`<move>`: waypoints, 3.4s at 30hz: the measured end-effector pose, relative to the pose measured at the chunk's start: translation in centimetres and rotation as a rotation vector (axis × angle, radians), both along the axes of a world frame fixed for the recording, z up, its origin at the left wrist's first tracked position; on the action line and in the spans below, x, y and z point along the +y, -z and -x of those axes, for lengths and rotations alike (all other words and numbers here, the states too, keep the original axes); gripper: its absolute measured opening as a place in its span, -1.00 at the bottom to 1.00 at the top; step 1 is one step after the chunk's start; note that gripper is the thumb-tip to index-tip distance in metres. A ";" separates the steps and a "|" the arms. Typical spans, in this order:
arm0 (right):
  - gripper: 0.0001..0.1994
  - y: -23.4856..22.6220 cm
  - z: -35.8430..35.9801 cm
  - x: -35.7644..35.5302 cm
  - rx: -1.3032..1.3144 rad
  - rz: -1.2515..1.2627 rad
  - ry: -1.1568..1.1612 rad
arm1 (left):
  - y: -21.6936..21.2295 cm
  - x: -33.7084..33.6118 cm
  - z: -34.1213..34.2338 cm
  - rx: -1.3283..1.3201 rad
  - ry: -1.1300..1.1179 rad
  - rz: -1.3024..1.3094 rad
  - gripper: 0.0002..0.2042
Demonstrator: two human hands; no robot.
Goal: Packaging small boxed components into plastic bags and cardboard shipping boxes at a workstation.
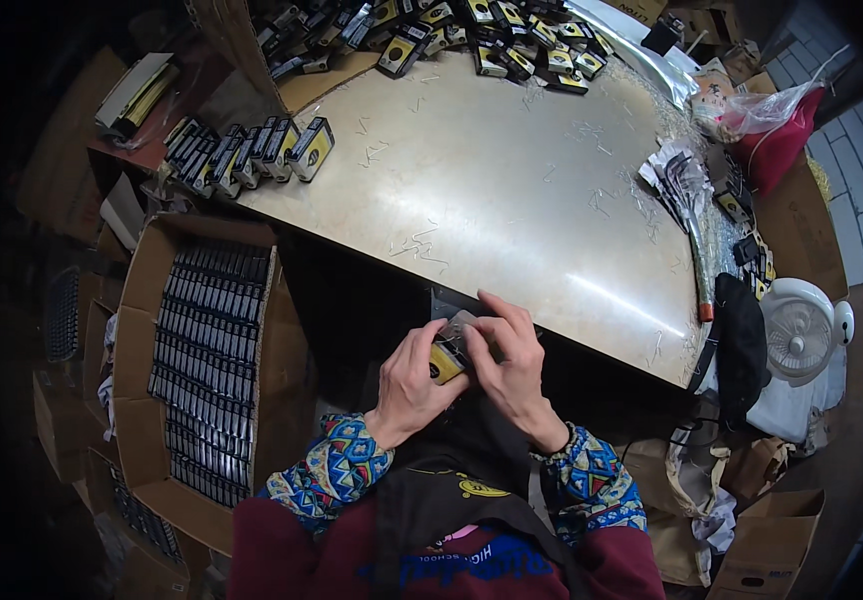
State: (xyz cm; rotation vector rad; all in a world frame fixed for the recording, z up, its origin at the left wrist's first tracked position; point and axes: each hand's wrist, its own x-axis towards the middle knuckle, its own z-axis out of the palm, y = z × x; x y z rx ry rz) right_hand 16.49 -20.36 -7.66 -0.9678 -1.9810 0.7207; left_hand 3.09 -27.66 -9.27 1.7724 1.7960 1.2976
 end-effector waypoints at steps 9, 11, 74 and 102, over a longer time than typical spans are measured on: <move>-0.79 -0.8 0.6 -0.2 -0.034 -0.164 -0.023 | 0.6 0.6 -0.3 0.073 -0.011 -0.059 -0.31; -0.79 -0.4 0.3 0.0 0.012 -0.133 0.079 | 0.0 0.6 0.1 0.057 -0.028 -0.022 -0.27; -0.70 -0.5 -1.1 5.7 0.262 -0.010 0.111 | -2.1 11.3 -1.1 -0.142 0.140 -0.085 -0.63; -0.41 2.5 2.2 39.7 -0.580 -0.319 -0.006 | -6.6 47.1 10.2 1.419 0.190 -0.133 -0.74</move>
